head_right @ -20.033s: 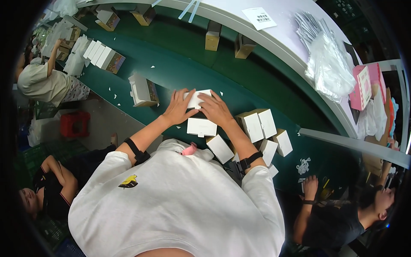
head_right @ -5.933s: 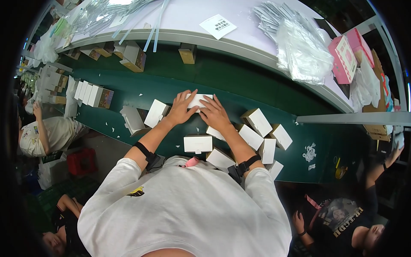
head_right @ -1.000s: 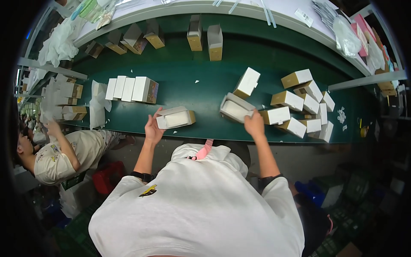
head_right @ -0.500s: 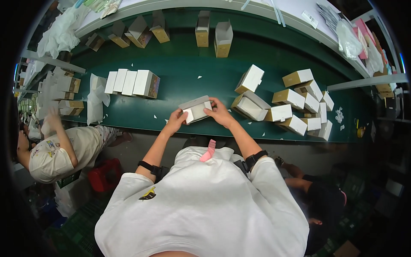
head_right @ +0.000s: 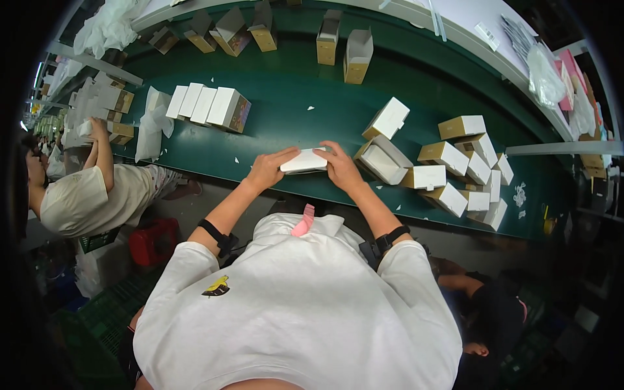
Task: The person folds a white box by hand, inserts a white rectangular item, and closes the lid. They repeat this process multiple times, moving the completed boxes into a pile on the green table.
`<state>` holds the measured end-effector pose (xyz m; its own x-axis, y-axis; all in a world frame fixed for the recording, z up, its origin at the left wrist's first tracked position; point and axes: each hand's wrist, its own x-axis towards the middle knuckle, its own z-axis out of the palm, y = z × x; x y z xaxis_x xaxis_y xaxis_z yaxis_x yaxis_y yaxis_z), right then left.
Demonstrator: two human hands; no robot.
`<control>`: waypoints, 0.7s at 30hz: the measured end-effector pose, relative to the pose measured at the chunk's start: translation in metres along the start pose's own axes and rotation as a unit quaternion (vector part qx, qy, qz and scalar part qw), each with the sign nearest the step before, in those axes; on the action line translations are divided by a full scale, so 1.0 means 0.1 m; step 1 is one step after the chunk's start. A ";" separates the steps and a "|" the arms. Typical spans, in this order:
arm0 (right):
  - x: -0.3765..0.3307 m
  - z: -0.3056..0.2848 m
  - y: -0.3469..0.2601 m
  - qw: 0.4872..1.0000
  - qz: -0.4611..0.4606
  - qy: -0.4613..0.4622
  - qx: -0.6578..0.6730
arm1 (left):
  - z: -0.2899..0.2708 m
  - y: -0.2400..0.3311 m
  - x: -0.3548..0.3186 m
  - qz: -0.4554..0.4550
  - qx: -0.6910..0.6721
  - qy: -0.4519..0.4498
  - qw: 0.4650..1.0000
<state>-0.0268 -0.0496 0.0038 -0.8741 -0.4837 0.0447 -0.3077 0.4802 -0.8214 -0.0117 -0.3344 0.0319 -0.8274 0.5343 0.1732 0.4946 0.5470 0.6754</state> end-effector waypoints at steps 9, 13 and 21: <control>-0.04 -0.24 -0.26 0.985 -0.111 -0.043 -0.128 | -0.17 0.16 -0.08 0.019 0.160 -0.077 0.984; 0.03 -0.36 -0.43 0.984 -0.086 -0.103 -0.116 | -0.12 0.09 -0.04 -0.005 0.127 -0.102 0.987; 0.06 -0.42 -0.49 0.959 -0.136 -0.144 -0.204 | -0.03 0.40 -0.03 -0.055 0.195 -0.124 0.971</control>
<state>-0.0327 -0.0455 0.0680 -0.6186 -0.7855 0.0176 -0.6819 0.5256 -0.5086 0.0095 -0.3157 0.0603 -0.8152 0.5714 -0.0944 0.5104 0.7859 0.3491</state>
